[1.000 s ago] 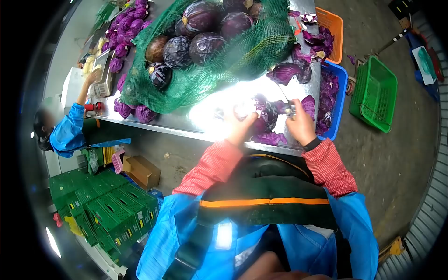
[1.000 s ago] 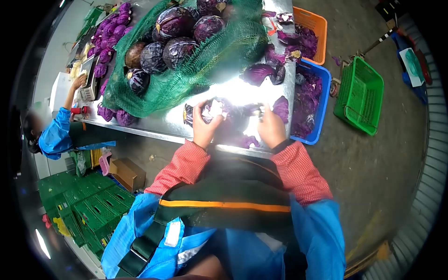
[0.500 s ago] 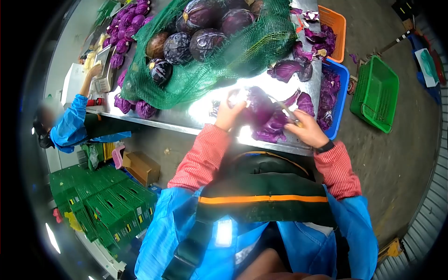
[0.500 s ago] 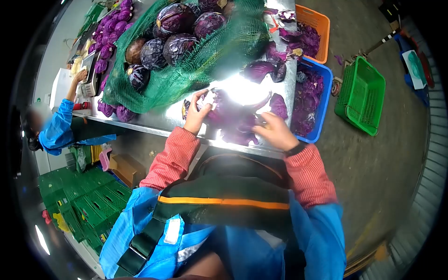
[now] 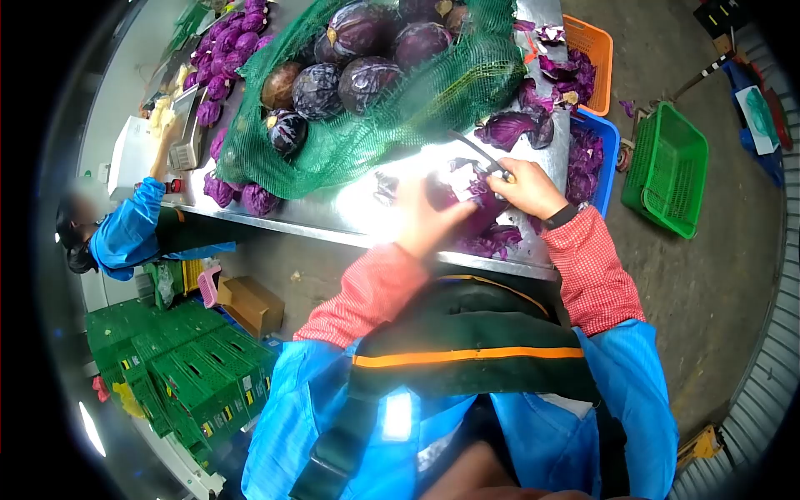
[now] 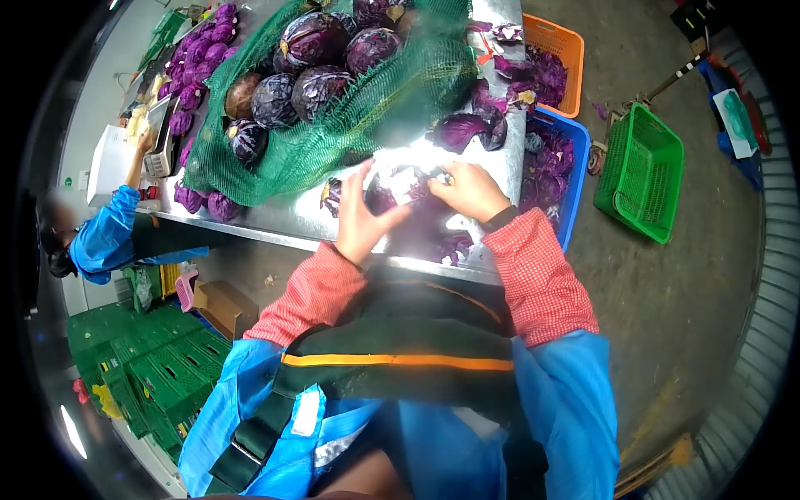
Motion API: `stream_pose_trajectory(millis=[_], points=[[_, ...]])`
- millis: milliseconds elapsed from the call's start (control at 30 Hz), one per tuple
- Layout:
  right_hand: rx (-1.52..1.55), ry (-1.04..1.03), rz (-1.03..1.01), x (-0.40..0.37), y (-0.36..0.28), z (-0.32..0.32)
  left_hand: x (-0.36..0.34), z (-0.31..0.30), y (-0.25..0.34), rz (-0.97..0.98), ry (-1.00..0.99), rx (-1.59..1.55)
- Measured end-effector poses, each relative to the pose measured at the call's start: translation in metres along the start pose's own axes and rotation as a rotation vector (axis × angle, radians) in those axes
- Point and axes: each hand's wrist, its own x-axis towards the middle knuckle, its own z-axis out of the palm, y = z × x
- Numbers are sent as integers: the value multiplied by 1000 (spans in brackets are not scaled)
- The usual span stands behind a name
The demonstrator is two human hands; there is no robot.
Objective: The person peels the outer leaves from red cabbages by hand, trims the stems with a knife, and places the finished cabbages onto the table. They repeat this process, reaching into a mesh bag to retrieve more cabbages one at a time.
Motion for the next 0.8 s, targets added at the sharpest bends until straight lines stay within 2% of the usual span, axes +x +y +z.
stream_pose_trajectory(millis=[67,167,267,400,567,667,767,800], points=[[-72,61,-31,0,-4,10,-17,9,21,-43,29,42],[-145,130,-76,1,-8,14,-11,20,3,-38,72,44],[-211,126,-123,3,-4,10,-3,16,-14,37,25,26],[-122,97,-137,-1,-7,3,2,3,-19,142,-91,-99],[-173,55,-112,-7,-7,-2,2,-3,-13,149,-230,-58],[-377,138,-185,-9,2,10,-2,-5,-16,177,-255,-27],[-425,287,47,-9,57,23,-6,-9,-17,205,-262,-23],[-334,310,69,-15,73,26,-8,-13,-15,215,-289,-10]])
